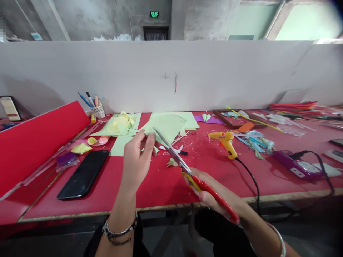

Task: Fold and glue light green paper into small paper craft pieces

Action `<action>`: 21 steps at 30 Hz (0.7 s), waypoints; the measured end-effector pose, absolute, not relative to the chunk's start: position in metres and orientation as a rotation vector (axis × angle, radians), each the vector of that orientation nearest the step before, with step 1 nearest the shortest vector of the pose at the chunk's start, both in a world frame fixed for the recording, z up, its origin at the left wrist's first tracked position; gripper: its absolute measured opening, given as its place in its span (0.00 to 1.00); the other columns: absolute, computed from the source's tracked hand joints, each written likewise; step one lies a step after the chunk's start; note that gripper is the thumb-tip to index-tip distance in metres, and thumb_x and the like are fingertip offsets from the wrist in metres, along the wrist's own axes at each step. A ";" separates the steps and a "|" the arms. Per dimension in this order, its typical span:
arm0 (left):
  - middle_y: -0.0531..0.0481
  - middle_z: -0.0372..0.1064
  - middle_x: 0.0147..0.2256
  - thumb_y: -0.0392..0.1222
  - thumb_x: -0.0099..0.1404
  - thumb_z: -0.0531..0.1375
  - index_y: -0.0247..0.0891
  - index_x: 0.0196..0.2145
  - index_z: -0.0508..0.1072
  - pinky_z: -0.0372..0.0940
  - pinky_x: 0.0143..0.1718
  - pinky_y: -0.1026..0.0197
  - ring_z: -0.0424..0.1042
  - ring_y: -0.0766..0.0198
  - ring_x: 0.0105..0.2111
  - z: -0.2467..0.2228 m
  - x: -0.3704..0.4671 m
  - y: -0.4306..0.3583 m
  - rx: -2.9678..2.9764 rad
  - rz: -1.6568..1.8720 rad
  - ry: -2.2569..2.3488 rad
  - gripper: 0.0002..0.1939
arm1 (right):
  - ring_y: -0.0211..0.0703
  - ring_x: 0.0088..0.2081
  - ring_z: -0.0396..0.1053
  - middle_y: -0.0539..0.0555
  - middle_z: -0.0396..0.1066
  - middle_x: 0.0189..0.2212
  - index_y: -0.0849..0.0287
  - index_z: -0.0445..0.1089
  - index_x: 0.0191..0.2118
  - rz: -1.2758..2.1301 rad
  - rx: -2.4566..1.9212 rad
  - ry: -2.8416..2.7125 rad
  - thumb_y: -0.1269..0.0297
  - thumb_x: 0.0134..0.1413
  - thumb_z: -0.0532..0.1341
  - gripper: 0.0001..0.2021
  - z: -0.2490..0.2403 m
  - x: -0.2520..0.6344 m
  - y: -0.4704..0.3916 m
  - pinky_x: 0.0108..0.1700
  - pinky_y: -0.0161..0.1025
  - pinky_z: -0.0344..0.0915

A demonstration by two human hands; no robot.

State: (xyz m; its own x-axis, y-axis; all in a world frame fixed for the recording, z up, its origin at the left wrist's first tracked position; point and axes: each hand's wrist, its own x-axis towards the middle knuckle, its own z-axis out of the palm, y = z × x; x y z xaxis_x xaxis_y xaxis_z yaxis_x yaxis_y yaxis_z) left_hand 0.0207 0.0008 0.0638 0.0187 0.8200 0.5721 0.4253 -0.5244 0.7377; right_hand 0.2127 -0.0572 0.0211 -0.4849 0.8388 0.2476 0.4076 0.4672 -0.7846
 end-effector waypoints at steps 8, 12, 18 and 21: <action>0.57 0.58 0.15 0.42 0.63 0.50 0.37 0.22 0.62 0.55 0.20 0.68 0.61 0.72 0.16 0.063 0.021 0.002 1.916 1.488 1.236 0.13 | 0.34 0.23 0.47 0.48 0.50 0.23 0.58 0.52 0.26 1.003 -0.979 -2.010 0.39 0.51 0.41 0.24 0.012 0.210 -0.054 0.24 0.34 0.48; 0.57 0.59 0.15 0.42 0.63 0.51 0.37 0.22 0.62 0.55 0.20 0.68 0.61 0.72 0.17 0.063 0.021 0.002 1.898 1.494 1.242 0.13 | 0.33 0.21 0.45 0.46 0.48 0.20 0.59 0.53 0.26 1.087 -0.967 -1.962 0.40 0.53 0.39 0.25 0.011 0.207 -0.055 0.22 0.33 0.44; 0.57 0.58 0.15 0.42 0.63 0.50 0.37 0.21 0.61 0.54 0.19 0.68 0.60 0.72 0.16 0.063 0.022 0.001 1.896 1.475 1.266 0.14 | 0.31 0.19 0.45 0.45 0.47 0.17 0.59 0.52 0.25 1.135 -1.000 -1.944 0.38 0.51 0.39 0.26 0.014 0.206 -0.055 0.21 0.32 0.43; 0.57 0.58 0.15 0.42 0.64 0.50 0.37 0.21 0.61 0.55 0.19 0.69 0.60 0.73 0.17 0.063 0.022 0.002 1.878 1.465 1.259 0.14 | 0.31 0.19 0.45 0.45 0.47 0.17 0.58 0.51 0.24 1.115 -1.015 -1.947 0.39 0.52 0.40 0.25 0.014 0.206 -0.054 0.20 0.32 0.43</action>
State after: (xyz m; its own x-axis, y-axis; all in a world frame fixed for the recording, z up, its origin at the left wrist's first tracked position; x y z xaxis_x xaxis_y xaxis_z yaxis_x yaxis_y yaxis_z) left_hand 0.0218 0.0018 0.0626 0.0221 0.8548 0.5185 0.3839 -0.4861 0.7850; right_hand 0.2059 -0.0541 0.0137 -0.4761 0.8638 0.1648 0.2949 0.3334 -0.8955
